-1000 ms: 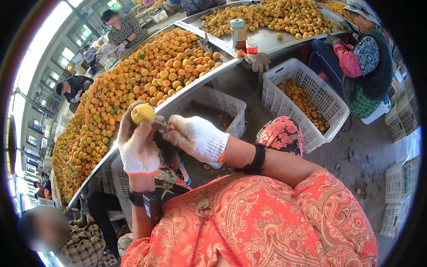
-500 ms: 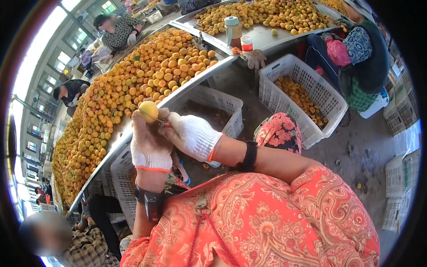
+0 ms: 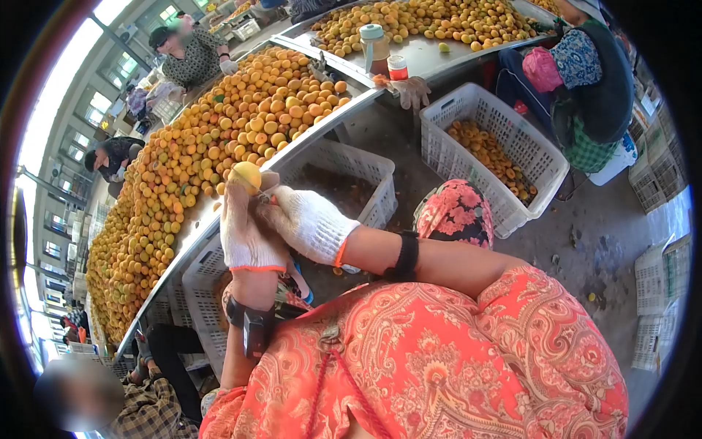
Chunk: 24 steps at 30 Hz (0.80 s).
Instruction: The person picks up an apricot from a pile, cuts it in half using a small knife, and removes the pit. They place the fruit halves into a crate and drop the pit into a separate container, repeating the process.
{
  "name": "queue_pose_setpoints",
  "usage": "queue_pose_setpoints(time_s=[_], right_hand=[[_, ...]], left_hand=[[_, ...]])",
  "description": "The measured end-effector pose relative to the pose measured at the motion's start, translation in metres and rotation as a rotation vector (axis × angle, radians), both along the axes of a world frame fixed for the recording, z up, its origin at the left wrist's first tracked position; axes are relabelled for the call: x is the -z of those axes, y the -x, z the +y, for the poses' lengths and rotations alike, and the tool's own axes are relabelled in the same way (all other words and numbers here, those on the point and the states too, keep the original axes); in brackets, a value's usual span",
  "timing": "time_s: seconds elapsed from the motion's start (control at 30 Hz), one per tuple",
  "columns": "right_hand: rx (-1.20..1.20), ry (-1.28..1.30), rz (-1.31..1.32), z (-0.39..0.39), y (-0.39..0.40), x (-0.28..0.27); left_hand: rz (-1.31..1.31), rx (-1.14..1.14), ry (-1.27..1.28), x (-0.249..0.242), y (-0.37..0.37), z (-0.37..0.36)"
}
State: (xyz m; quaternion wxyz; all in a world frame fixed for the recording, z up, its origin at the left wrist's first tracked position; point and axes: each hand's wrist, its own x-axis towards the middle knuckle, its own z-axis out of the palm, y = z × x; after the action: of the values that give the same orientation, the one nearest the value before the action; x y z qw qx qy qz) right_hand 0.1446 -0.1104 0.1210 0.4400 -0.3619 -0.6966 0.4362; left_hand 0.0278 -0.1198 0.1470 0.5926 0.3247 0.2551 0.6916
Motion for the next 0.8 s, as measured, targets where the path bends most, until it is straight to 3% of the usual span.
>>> queue_pose_setpoints(time_s=[0.17,0.23,0.3,0.37,0.5,0.63,0.77,0.8], right_hand=[[0.111,-0.101,-0.124,0.001,0.003,0.007],[0.115,-0.082,-0.085,0.0,0.001,0.004],[0.084,-0.073,-0.061,0.003,-0.002,0.004],[0.049,-0.056,-0.038,0.003,-0.002,0.006],[0.07,-0.086,-0.066,0.002,-0.001,0.006],[0.14,-0.07,-0.126,0.001,-0.001,0.004],[0.104,-0.04,-0.14,0.003,0.0,0.008],[0.105,-0.058,-0.144,0.004,0.001,0.011]], left_hand=[[0.116,-0.081,0.177,0.007,-0.002,0.006],[0.233,0.037,0.0,0.002,0.007,0.003],[0.295,-0.032,0.051,-0.001,0.006,0.002],[0.392,-0.088,-0.075,0.006,0.01,0.004],[0.233,-0.045,0.062,0.017,0.018,0.012],[0.199,-0.142,0.257,0.018,0.008,0.017],[0.366,-0.153,0.092,0.02,0.008,0.017],[0.309,-0.145,0.076,0.022,0.006,0.015]])
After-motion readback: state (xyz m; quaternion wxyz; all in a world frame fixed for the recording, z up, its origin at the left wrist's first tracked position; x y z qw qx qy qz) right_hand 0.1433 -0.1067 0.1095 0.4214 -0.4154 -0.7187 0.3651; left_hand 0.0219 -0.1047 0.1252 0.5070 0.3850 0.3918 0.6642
